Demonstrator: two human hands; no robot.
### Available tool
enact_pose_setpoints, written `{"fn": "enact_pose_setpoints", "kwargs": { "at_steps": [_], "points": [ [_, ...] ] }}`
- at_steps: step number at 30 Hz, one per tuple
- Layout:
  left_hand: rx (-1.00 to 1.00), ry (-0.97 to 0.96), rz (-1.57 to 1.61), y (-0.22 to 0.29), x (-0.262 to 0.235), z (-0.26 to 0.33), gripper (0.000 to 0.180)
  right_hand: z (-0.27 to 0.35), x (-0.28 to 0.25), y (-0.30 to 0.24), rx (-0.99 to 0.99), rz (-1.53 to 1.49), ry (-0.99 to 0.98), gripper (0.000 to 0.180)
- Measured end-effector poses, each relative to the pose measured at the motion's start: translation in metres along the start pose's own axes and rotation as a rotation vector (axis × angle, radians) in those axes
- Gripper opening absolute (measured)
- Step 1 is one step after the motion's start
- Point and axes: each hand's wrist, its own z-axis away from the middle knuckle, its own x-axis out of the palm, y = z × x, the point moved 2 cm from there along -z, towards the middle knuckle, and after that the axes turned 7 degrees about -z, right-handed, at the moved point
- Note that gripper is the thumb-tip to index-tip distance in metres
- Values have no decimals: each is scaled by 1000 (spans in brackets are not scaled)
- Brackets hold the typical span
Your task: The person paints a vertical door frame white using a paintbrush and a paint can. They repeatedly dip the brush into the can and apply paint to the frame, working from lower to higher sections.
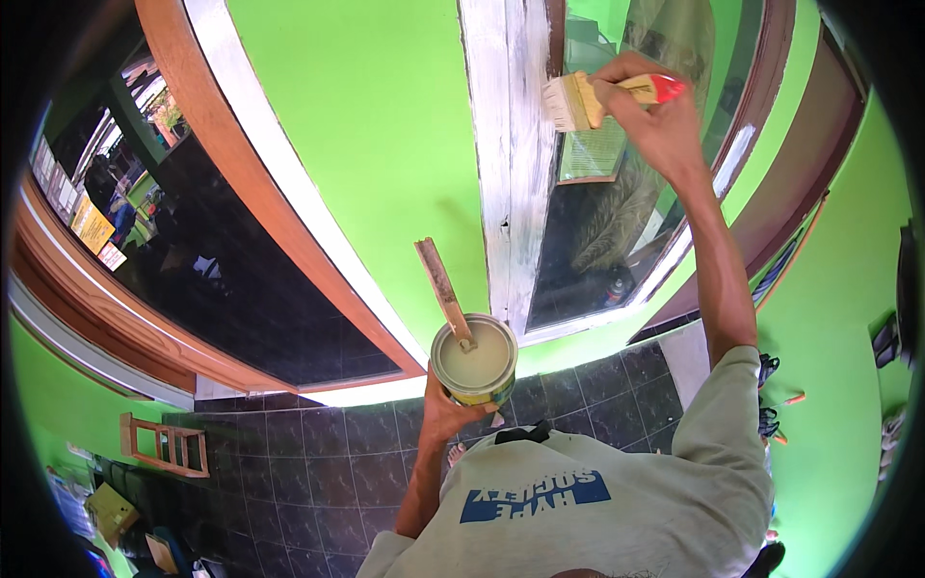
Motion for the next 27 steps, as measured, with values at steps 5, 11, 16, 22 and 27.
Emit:
{"fn": "enact_pose_setpoints", "kwargs": {
  "at_steps": [5,11,16,22,27],
  "points": [
    [-8,-10,15,12,3,-9,123,-44,-5,5,-21,10,100,16],
    [-16,-9,21,7,2,-8,123,-59,-18,-28,-159,-150,185,14],
    [18,-9,12,11,3,-9,123,-38,-19,-2,12,-140,-80,16],
    [-24,-21,-2,-1,0,-9,123,-66,-20,-4,51,59,110,15],
    [-26,-24,-14,6,0,-6,121,-90,-32,-38,-118,23,267,17]
  ]
}}
